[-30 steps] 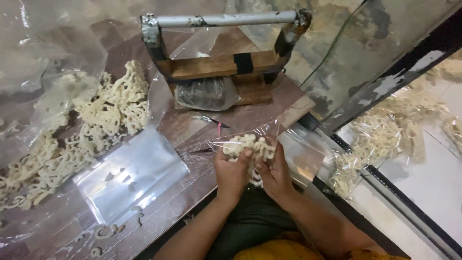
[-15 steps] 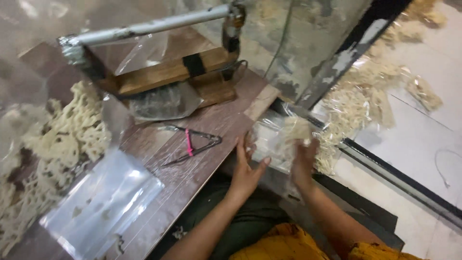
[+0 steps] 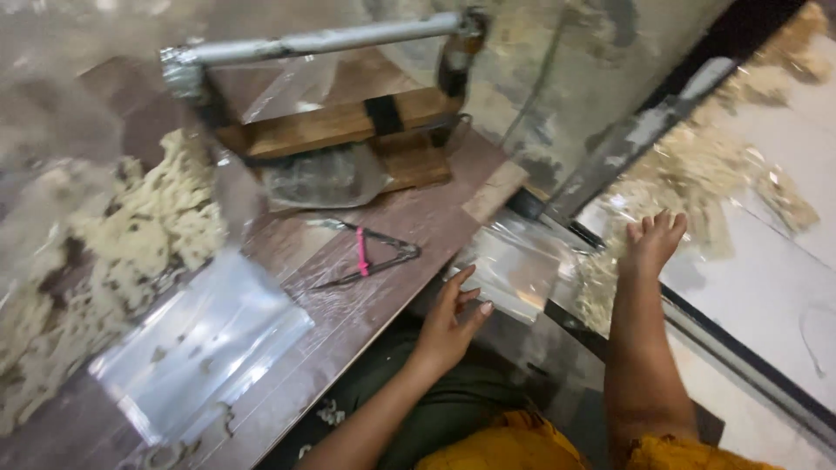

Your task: Packaging small noodle-like food items into plastic bags by hand and using tongs.

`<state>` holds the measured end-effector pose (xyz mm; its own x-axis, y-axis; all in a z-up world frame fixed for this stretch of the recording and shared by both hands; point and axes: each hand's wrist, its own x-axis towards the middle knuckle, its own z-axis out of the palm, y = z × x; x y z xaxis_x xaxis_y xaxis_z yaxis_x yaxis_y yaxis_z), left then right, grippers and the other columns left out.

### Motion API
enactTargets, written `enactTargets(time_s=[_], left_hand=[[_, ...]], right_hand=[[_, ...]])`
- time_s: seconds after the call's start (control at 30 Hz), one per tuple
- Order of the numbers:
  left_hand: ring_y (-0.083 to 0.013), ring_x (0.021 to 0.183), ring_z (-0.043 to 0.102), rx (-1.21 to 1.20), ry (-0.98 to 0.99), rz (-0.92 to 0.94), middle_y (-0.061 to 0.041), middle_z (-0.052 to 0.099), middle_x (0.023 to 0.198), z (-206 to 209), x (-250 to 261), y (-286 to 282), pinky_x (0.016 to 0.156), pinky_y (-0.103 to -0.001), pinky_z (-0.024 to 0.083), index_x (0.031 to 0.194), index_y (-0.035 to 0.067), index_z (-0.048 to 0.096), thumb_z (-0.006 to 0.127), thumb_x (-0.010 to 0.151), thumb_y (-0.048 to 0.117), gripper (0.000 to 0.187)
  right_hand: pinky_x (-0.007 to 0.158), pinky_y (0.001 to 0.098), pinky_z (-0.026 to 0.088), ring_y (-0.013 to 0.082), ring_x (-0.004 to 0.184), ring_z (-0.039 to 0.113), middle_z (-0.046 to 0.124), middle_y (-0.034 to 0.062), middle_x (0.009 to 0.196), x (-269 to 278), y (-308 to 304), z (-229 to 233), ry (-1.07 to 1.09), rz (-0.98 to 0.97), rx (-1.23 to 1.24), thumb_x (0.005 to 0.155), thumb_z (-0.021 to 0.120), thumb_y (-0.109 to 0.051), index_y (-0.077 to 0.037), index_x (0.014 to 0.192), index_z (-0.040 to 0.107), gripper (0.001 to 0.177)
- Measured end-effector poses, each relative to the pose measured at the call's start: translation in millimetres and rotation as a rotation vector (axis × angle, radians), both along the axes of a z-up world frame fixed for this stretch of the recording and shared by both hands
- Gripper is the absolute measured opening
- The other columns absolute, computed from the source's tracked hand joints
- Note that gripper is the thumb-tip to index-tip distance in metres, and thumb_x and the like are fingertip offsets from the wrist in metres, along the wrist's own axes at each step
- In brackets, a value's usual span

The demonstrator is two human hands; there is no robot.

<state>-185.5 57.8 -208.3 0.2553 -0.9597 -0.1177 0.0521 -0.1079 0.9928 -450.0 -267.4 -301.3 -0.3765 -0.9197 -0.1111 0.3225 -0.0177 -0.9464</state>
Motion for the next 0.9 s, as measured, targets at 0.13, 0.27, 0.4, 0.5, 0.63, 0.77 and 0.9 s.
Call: enactTargets(time_s=[0.13,0.27,0.4,0.5,0.63,0.77,0.9], left_hand=[[-0.0478,0.125,0.057,-0.134,-0.111,0.104,-0.025,0.048,0.144,32.7,28.9,30.2,0.104,-0.055,0.046,0.142,0.004,0.053,0.071,0.095,0.013,0.051],[-0.0425,0.122,0.063,-0.254,-0.335,0.278,-0.017,0.065,0.13,63.7,76.1,78.4,0.101,-0.052,0.049,0.127,0.008,0.068,0.074,0.089,0.01,0.039],[-0.0413,0.118,0.066,-0.234,-0.61,0.542,-0.016,0.072,0.121,71.1,118.5,142.9,0.097,-0.053,0.052,0.115,0.008,0.075,0.075,0.088,0.012,0.028],[-0.0329,0.116,0.067,-0.074,-0.974,0.704,-0.01,0.072,0.121,48.0,146.5,188.5,0.097,-0.044,0.053,0.118,0.013,0.075,0.075,0.089,0.016,0.029],[-0.0368,0.121,0.063,0.106,-1.187,0.687,-0.016,0.068,0.126,48.0,161.0,216.1,0.1,-0.046,0.05,0.122,0.007,0.07,0.074,0.089,0.018,0.035],[-0.0358,0.116,0.067,0.148,-1.305,0.675,-0.017,0.074,0.114,29.2,171.6,222.9,0.095,-0.041,0.055,0.115,0.006,0.075,0.074,0.087,0.012,0.029],[-0.0324,0.11,0.071,0.165,-1.328,0.606,-0.013,0.076,0.107,38.6,180.9,221.7,0.089,-0.039,0.058,0.108,0.009,0.078,0.074,0.085,0.014,0.023]], right_hand=[[0.075,0.0198,0.054,0.0144,0.11,0.061,0.057,0.0081,0.131,90.0,74.9,-0.5,0.337,0.028,-0.23,0.115,0.056,-0.04,-0.019,0.152,0.04,0.046],[0.095,0.0358,0.05,0.0271,0.116,0.054,0.055,0.0212,0.132,184.4,152.2,34.1,0.476,0.304,-0.674,0.11,0.052,-0.032,-0.004,0.146,0.044,0.046],[0.086,0.0452,0.052,0.0358,0.094,0.066,0.067,0.0183,0.109,272.7,245.4,83.7,0.725,0.636,-1.285,0.102,0.058,-0.023,-0.002,0.118,0.07,0.029],[0.095,0.0476,0.057,0.0329,0.111,0.07,0.074,0.012,0.114,327.7,303.2,121.5,0.684,1.189,-1.593,0.094,0.071,-0.019,-0.009,0.103,0.078,0.015],[0.102,0.0472,0.051,0.0349,0.119,0.064,0.07,0.0203,0.119,375.9,330.5,128.5,0.969,1.288,-1.723,0.099,0.061,-0.021,-0.001,0.123,0.068,0.032],[0.094,0.0366,0.053,0.0263,0.112,0.068,0.072,0.0102,0.111,391.8,327.9,109.8,1.225,1.243,-1.862,0.098,0.059,-0.011,-0.008,0.118,0.069,0.022],[0.078,0.0355,0.056,0.0248,0.09,0.071,0.072,0.0054,0.088,398.1,320.8,126.7,1.237,1.446,-1.656,0.096,0.063,-0.012,-0.012,0.108,0.071,0.014]])
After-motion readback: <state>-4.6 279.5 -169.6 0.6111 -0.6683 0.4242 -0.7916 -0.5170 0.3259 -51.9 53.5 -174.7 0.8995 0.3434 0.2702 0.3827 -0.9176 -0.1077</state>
